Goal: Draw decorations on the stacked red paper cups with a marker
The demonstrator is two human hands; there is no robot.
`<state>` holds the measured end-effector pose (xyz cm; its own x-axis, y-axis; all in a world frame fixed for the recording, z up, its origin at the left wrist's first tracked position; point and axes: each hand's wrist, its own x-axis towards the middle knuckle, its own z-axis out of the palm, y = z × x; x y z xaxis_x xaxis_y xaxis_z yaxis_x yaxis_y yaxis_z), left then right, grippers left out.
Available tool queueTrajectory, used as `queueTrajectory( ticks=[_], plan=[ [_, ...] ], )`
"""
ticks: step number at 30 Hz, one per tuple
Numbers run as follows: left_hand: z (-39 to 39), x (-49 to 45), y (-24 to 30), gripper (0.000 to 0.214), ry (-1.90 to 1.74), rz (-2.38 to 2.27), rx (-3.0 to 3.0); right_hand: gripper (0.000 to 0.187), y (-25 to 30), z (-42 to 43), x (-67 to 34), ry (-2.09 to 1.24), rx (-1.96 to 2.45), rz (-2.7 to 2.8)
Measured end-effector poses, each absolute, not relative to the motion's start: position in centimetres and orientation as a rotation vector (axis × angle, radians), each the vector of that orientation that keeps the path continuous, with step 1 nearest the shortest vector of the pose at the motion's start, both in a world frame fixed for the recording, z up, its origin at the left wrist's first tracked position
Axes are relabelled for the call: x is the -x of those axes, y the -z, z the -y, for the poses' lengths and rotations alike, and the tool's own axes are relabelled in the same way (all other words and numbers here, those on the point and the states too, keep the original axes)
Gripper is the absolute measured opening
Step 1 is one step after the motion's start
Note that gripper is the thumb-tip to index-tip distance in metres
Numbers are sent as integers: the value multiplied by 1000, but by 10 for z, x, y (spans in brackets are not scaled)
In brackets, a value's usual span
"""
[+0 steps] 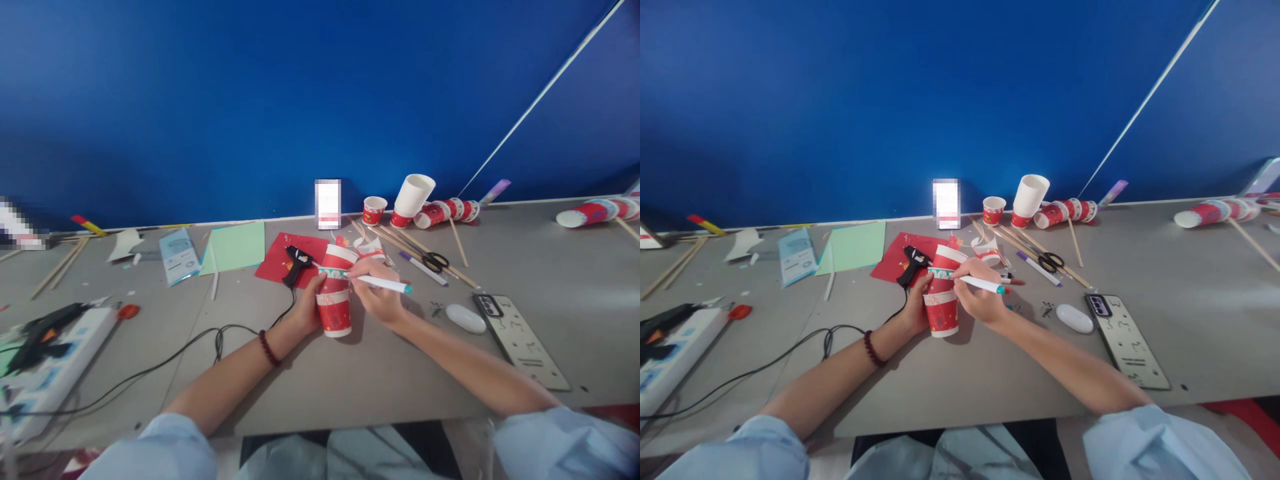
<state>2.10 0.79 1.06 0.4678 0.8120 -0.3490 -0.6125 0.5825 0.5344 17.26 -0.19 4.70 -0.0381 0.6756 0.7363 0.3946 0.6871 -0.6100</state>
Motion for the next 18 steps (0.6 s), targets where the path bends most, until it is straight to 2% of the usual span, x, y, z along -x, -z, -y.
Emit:
queueTrajectory(
  ticks=[18],
  plan=[
    [-9, -20, -9, 32, -898, -612, -379, 14, -48, 2, -173, -287, 899, 1652]
  ],
)
